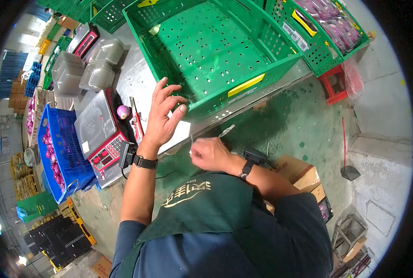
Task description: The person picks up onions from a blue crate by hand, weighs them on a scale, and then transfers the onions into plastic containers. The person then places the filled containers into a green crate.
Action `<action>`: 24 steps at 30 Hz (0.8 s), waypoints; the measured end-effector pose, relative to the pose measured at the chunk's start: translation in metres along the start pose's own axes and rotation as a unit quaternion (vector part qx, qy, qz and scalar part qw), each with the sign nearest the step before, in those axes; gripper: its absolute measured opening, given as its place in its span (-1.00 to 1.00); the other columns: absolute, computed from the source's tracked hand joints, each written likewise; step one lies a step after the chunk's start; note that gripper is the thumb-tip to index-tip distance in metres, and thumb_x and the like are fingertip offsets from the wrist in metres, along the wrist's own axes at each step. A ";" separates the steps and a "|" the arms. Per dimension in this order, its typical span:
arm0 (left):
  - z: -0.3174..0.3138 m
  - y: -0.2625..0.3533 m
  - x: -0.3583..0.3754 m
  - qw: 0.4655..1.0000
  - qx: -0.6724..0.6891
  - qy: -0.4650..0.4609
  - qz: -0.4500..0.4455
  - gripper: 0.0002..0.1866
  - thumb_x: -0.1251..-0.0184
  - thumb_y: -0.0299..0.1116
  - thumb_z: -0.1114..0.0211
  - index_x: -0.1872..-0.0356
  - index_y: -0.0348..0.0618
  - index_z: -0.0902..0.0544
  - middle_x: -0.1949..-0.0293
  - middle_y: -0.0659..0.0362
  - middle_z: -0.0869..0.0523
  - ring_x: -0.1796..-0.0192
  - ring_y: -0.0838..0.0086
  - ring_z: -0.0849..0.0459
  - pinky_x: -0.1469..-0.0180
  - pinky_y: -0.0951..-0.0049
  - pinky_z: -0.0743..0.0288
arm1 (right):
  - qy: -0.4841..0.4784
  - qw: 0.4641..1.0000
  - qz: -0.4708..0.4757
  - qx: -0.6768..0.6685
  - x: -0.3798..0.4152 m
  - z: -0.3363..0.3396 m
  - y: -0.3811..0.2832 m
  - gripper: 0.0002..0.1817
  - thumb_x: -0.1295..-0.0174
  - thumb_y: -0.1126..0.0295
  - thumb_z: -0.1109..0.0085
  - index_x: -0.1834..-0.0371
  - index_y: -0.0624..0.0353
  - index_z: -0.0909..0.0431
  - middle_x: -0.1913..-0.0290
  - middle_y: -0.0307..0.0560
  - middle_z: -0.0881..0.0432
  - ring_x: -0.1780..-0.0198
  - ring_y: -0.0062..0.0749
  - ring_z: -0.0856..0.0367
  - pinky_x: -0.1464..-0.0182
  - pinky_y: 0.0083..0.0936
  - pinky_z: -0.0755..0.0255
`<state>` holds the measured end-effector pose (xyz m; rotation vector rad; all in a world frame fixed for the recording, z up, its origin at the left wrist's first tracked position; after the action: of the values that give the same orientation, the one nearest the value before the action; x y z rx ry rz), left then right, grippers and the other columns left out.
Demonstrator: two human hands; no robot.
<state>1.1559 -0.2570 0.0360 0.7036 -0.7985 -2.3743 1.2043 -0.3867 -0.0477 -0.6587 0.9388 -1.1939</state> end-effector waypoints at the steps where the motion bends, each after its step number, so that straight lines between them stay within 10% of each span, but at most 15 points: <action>1: 0.000 0.000 0.000 1.000 0.003 0.001 0.002 -0.74 -0.50 -0.15 -0.30 0.09 -0.12 -0.74 -0.31 0.03 -0.58 -0.62 -0.08 -0.17 -0.59 -0.04 -0.10 | -0.012 1.000 -0.001 -0.021 0.009 -0.006 0.006 -0.87 -0.07 0.42 -0.36 0.48 0.15 -0.57 0.49 -0.06 -0.61 0.44 -0.06 -0.67 0.36 -0.21 -0.55; 10: 0.005 0.010 0.006 0.999 0.013 -0.014 -0.039 -0.70 -0.13 -0.19 -0.63 0.30 -0.10 -0.70 -0.16 0.11 -0.61 -0.57 -0.12 -0.24 -0.45 -0.04 -0.35 | 0.080 0.950 -0.252 0.168 0.093 0.050 0.125 -0.76 -0.05 0.30 -0.41 0.54 0.13 -0.52 0.44 0.00 -0.61 0.35 0.09 -0.64 0.29 -0.07 -0.52; 13: 0.012 0.013 0.013 0.996 0.002 0.011 -0.090 -0.70 -0.08 -0.24 -0.65 0.36 -0.08 -0.66 -0.06 0.15 -0.63 -0.49 -0.11 -0.33 -0.40 -0.06 -0.39 | 0.116 0.900 -0.385 0.169 0.130 0.076 0.148 -0.87 -0.01 0.51 -0.33 0.42 0.11 -0.54 0.37 0.02 -0.60 0.27 0.12 -0.64 0.22 -0.07 -0.51; 17: 0.027 0.022 0.041 0.989 -0.015 0.033 -0.146 -0.71 -0.07 -0.30 -0.62 0.40 -0.11 -0.60 0.17 0.17 -0.68 -0.26 -0.01 -0.53 -0.31 0.02 -0.46 | 0.207 0.889 -0.331 0.238 0.156 0.090 0.136 -0.70 0.05 0.76 -0.17 0.30 0.12 -0.62 0.23 0.00 -0.61 0.12 -0.01 -0.65 0.05 -0.21 -0.54; 24: 0.066 0.008 0.100 0.985 -0.035 0.018 -0.167 -0.71 -0.10 -0.29 -0.60 0.41 -0.15 -0.61 0.20 0.13 -0.69 -0.20 -0.01 -0.57 -0.17 0.04 -0.50 | 0.455 0.781 -0.423 -0.064 0.210 0.067 0.112 -0.54 -0.02 0.79 -0.12 -0.04 0.25 -0.60 0.08 -0.10 -0.65 0.12 -0.33 -0.68 0.16 -0.43 -0.63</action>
<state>1.0459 -0.2995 0.0568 0.9086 -0.6179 -2.6632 1.3344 -0.5628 -0.1636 -0.6126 1.6132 -2.3936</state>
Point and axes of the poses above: each hand's wrist, its own x-axis away from the middle knuckle, its own z-axis out of the back of the hand, y = z × x, the point moved 10 cm from there along -x, towards the middle knuckle
